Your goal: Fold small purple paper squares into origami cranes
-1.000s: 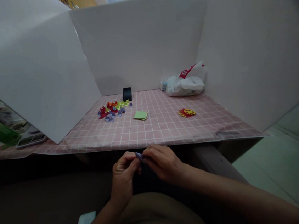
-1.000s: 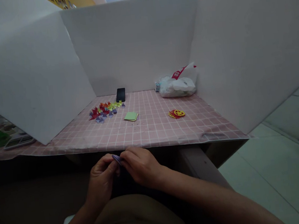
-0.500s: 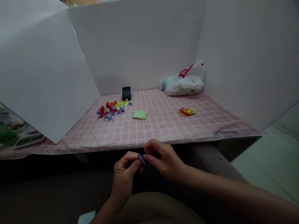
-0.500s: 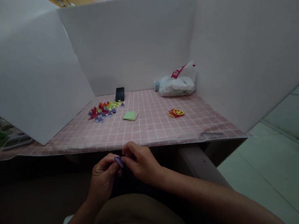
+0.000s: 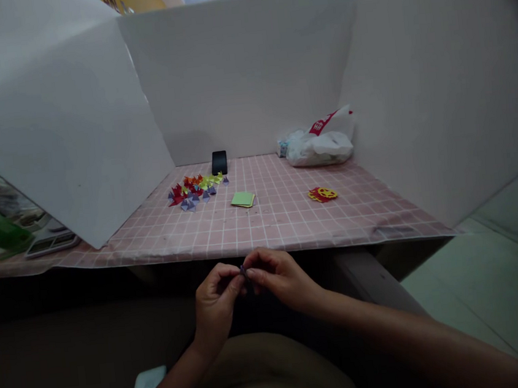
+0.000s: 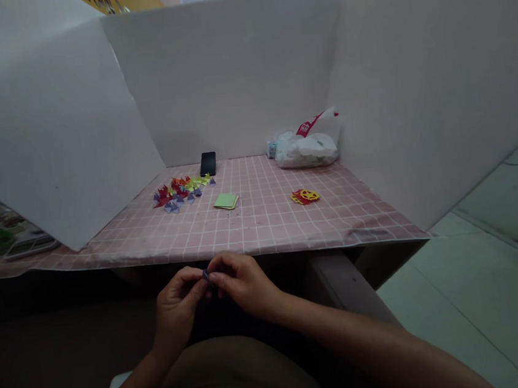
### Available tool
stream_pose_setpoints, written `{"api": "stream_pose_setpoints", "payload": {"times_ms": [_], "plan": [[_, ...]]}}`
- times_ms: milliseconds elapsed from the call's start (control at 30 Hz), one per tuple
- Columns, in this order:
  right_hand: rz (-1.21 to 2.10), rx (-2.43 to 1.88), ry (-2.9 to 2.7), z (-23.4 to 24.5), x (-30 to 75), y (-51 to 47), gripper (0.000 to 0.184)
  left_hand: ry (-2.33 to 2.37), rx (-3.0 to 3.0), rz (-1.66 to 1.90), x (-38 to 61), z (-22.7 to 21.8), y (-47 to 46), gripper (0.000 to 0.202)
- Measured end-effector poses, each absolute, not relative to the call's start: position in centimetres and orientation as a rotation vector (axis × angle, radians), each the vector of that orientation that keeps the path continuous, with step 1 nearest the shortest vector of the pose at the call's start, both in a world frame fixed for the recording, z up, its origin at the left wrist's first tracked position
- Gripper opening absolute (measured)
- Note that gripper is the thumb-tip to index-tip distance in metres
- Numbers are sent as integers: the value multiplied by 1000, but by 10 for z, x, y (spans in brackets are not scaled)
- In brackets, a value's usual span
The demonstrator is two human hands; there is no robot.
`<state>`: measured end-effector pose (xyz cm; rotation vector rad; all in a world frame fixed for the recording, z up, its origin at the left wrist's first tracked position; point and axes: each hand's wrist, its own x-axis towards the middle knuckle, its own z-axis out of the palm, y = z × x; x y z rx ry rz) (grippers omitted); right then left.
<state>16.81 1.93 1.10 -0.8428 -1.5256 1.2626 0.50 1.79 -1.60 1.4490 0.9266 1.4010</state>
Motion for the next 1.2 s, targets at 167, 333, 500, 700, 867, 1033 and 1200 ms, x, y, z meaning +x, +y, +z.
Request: {"api": "stream_pose_setpoints", "payload": {"times_ms": [167, 333, 500, 700, 867, 1033, 1200], "plan": [[1350, -828, -1474, 10, 168, 20, 11, 972, 1449, 1386, 6, -14, 20, 5], [1376, -859, -1468, 11, 168, 22, 13, 994, 1528, 1405, 6, -12, 19, 5], [1286, -888, -1499, 10, 168, 24, 14, 1012, 1593, 1409, 6, -14, 19, 6], [1213, -924, -1525, 7, 166, 23, 14, 1085, 1680, 1429, 4, -17, 21, 4], [1251, -903, -1496, 5, 166, 23, 11, 1104, 1714, 1450, 4, -17, 21, 6], [1398, -850, -1401, 5, 166, 24, 15, 1102, 1739, 1449, 4, -17, 21, 6], [1448, -842, -1374, 7, 166, 23, 16, 1106, 1744, 1457, 4, -16, 22, 8]]}}
